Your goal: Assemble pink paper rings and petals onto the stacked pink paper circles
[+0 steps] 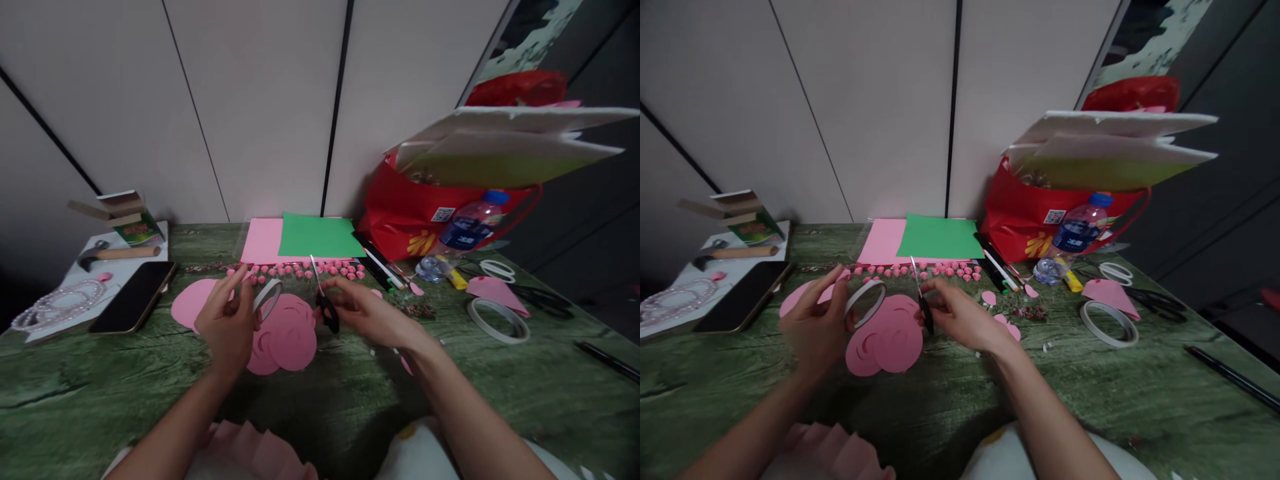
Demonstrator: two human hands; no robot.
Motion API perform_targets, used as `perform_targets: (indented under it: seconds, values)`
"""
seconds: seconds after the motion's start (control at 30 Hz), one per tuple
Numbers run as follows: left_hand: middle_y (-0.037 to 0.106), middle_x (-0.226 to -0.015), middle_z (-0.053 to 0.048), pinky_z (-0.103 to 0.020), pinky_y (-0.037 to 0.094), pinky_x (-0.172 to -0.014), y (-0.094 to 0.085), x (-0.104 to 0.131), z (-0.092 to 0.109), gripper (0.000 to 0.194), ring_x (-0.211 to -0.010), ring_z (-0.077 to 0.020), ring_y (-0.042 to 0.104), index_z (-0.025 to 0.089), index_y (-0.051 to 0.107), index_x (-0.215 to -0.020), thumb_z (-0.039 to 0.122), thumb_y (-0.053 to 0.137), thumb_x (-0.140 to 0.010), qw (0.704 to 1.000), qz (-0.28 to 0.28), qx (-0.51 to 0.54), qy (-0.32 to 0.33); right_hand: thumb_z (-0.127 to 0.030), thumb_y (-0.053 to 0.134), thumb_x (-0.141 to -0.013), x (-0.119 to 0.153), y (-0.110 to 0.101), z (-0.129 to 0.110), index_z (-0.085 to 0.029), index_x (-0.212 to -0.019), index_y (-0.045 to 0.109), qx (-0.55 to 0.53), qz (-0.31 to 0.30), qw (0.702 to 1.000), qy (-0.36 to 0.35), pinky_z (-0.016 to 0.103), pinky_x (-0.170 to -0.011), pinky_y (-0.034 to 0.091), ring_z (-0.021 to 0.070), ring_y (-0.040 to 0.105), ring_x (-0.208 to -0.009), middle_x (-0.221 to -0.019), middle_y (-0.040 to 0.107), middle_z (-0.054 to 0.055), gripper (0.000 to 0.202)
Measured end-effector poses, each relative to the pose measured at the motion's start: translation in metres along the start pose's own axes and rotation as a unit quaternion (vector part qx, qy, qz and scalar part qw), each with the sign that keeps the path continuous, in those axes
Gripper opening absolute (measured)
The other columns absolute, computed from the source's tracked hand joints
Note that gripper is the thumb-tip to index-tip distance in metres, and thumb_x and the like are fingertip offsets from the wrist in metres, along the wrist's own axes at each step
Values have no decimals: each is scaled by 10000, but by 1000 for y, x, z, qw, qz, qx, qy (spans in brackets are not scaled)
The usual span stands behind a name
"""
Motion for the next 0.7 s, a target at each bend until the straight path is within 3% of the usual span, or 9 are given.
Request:
perform_targets:
  seconds: [0.1, 0.27, 0.7]
  values:
    - [630, -920, -20, -143, 351, -263, -2, 1, -2, 206, -327, 5, 455, 213, 648, -967, 229, 570, -777, 999, -19, -14, 46, -200, 472, -795, 1, 6, -3, -206, -1076, 445, -17, -13, 1000, 3, 294, -690, 459, 148, 599, -771, -789, 640, 13, 282]
    - [621, -953, -22, -139, 369, -286, -3, 3, -7, 223, -351, 10, 462, 228, 633, -999, 205, 560, -790, 996, -33, -40, 74, -295, 659, -681, -2, 8, -3, -219, -1013, 559, 99, -17, 995, -25, 266, -668, 428, 156, 545, -773, -846, 604, 8, 355]
    - [628, -949, -9, -132, 433, -356, -2, 9, -6, 281, -435, -13, 523, 246, 636, -998, 109, 576, -760, 982, -73, -54, 168, -373, 688, -637, -4, 19, -6, -201, -904, 607, 160, 18, 987, 3, 188, -481, 274, 87, 389, -557, -635, 480, -55, 328]
Point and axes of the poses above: each hand's wrist, its own x-axis away from the middle knuckle, its own y-axis out of the palm, z = x × y, the point moved 1 cm from there along -x, towards the middle knuckle
